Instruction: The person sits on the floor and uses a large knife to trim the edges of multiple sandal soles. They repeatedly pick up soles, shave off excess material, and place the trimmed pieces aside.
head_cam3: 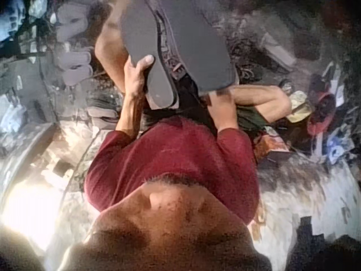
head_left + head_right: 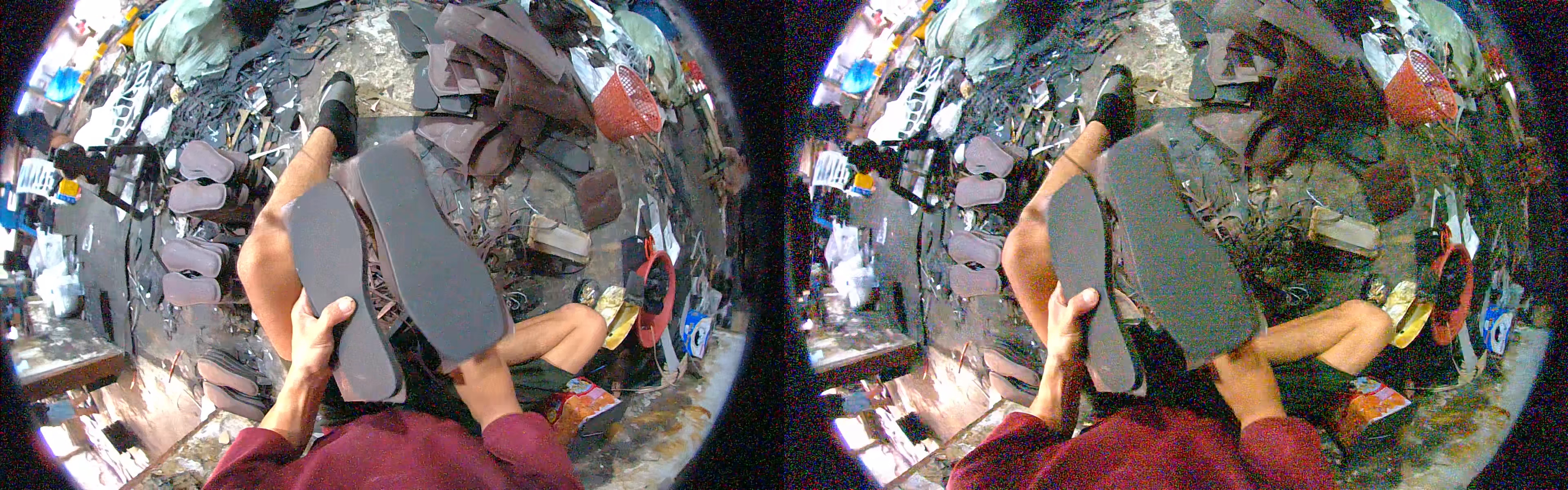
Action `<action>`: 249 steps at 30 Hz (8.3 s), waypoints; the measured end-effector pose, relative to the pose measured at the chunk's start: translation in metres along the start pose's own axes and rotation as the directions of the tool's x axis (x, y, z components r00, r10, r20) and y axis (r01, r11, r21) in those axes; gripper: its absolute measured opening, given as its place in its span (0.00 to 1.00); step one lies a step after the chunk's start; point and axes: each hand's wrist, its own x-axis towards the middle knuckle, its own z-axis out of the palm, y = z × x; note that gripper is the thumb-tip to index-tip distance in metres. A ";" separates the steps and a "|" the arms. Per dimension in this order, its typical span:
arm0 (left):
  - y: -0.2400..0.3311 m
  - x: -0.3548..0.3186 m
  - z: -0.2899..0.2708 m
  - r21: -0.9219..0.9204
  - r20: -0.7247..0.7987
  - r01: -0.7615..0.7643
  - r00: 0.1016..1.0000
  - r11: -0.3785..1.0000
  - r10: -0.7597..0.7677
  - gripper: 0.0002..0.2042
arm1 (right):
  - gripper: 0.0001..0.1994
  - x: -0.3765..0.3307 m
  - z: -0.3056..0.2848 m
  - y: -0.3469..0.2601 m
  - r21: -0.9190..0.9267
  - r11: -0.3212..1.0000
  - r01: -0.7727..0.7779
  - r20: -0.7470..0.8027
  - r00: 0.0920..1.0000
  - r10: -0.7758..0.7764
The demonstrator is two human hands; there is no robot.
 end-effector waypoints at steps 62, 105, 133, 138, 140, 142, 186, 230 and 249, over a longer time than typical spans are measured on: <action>0.008 -0.039 0.057 -0.604 0.319 0.008 0.919 0.797 0.233 0.46 | 0.20 -0.130 -0.054 -0.114 -0.324 0.926 0.196 -0.094 0.967 -0.238; 0.045 -0.014 0.004 -0.228 0.184 0.134 0.978 0.964 -0.092 0.15 | 0.16 -0.104 0.010 -0.069 -0.187 0.964 0.188 0.033 0.982 -0.185; 0.022 -0.018 -0.048 -0.426 0.169 0.191 0.977 0.884 -0.129 0.09 | 0.18 -0.096 -0.019 -0.054 -0.666 0.625 0.407 0.316 0.913 -0.258; 0.024 -0.018 -0.038 -0.392 0.109 0.137 0.989 0.910 -0.102 0.11 | 0.21 -0.078 -0.005 -0.064 -0.600 0.686 0.411 0.322 0.909 -0.263; 0.024 -0.015 -0.046 -0.409 0.126 0.140 0.987 0.902 -0.096 0.11 | 0.21 -0.081 -0.014 -0.068 -0.602 0.697 0.389 0.345 0.914 -0.211; 0.029 -0.014 -0.044 -0.412 0.164 0.150 0.982 0.899 -0.089 0.10 | 0.22 -0.094 -0.027 -0.063 -0.595 0.731 0.335 0.327 0.931 -0.161; 0.008 -0.012 0.077 -0.544 0.227 0.176 0.972 0.820 -0.058 0.20 | 0.27 -0.196 -0.081 -0.078 -0.635 0.760 0.140 -0.156 0.940 -0.303; 0.010 -0.040 0.034 -0.737 -0.089 -0.280 0.942 0.615 0.323 0.35 | 0.33 -0.122 -0.024 -0.098 0.449 0.861 -0.240 -0.214 0.906 0.364; -0.202 -0.012 -0.308 0.468 -0.833 0.618 0.068 0.631 0.550 0.45 | 0.23 0.121 -0.148 0.183 -0.915 0.383 -0.131 -0.196 0.971 -0.138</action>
